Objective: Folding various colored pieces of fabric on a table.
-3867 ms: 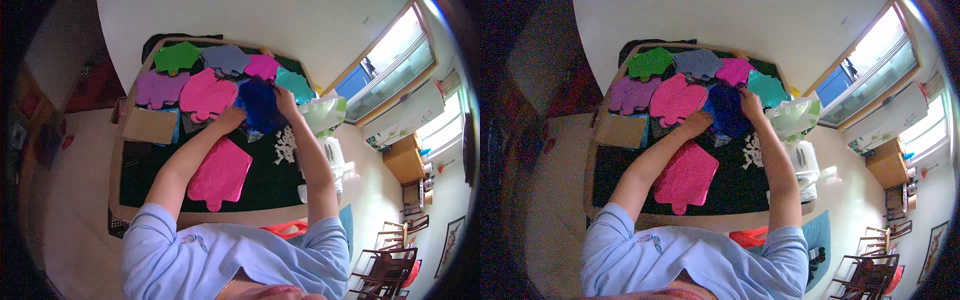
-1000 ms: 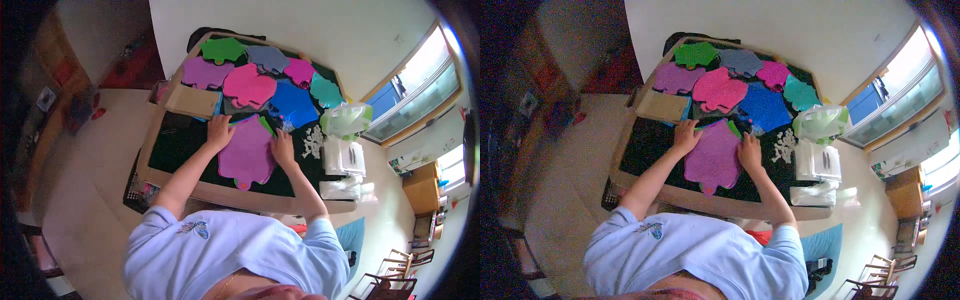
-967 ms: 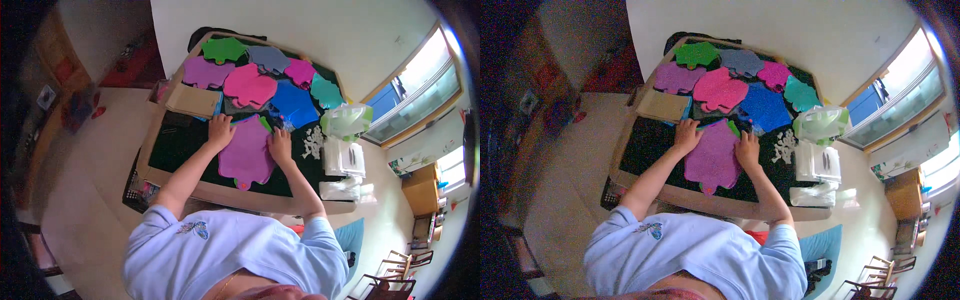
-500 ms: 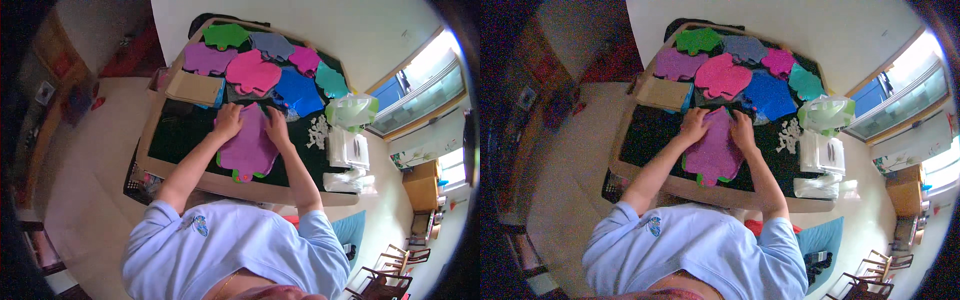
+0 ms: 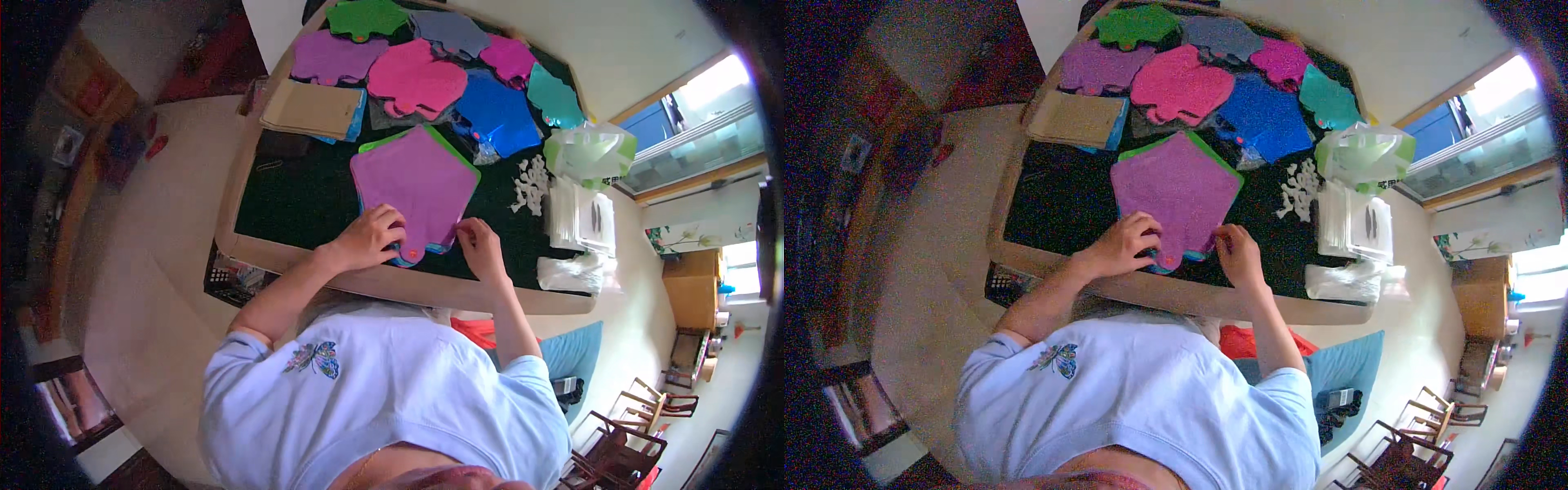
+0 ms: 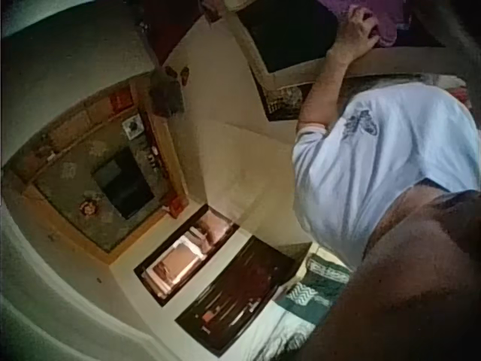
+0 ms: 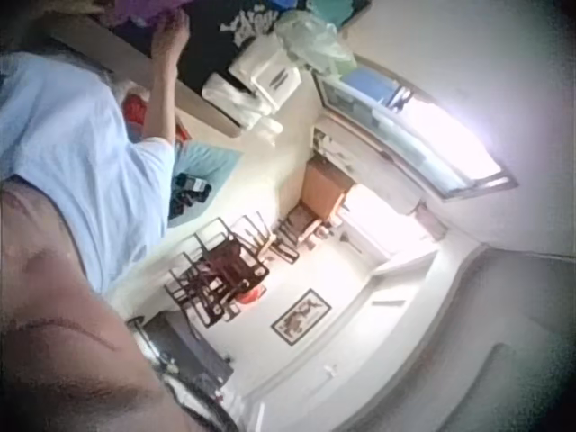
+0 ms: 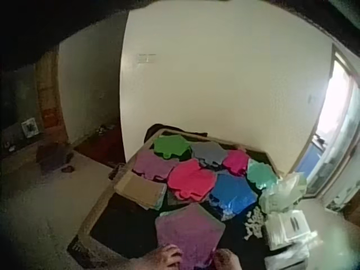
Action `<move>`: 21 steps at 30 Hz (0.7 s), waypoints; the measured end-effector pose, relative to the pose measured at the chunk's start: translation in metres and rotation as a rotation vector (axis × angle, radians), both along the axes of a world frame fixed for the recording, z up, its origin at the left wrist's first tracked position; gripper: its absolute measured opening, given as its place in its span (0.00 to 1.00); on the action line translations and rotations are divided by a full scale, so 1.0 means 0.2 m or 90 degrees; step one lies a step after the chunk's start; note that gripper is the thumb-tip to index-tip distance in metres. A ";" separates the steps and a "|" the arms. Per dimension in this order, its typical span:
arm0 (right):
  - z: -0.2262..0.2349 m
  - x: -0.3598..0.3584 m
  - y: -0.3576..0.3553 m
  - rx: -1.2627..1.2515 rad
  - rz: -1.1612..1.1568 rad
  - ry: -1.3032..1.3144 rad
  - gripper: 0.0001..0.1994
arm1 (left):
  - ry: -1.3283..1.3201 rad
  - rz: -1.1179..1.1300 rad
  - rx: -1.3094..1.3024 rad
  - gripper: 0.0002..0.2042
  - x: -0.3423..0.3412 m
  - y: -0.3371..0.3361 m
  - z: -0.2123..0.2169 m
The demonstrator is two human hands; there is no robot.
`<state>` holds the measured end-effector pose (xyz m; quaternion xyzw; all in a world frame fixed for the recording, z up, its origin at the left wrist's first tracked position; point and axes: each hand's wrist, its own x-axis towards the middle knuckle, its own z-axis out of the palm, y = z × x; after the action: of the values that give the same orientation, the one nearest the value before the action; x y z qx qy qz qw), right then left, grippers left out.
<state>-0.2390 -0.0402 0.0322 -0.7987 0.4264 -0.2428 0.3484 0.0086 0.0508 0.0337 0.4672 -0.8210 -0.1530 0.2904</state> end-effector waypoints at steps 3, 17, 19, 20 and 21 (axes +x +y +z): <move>0.04 0.00 -0.07 -0.017 -0.007 0.044 0.06 | 0.002 -0.010 0.015 0.16 0.04 0.00 0.02; -0.07 0.37 -0.62 -0.272 -0.023 0.260 0.12 | -0.141 -0.079 -0.054 0.17 -0.03 -0.11 0.03; -0.08 0.38 -0.65 -0.323 -0.022 0.247 0.12 | -0.050 -0.066 -0.007 0.19 0.03 -0.17 0.09; -0.07 0.39 -0.64 -0.315 -0.021 0.247 0.12 | 0.041 -0.052 0.045 0.22 0.08 -0.22 0.12; -0.07 0.39 -0.62 -0.308 -0.021 0.248 0.13 | 0.038 0.015 0.099 0.29 0.14 -0.29 0.08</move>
<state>-0.1606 -0.1647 0.0184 -0.8830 0.4277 -0.1850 0.0562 0.0369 -0.0074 0.0502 0.4933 -0.7918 -0.2265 0.2799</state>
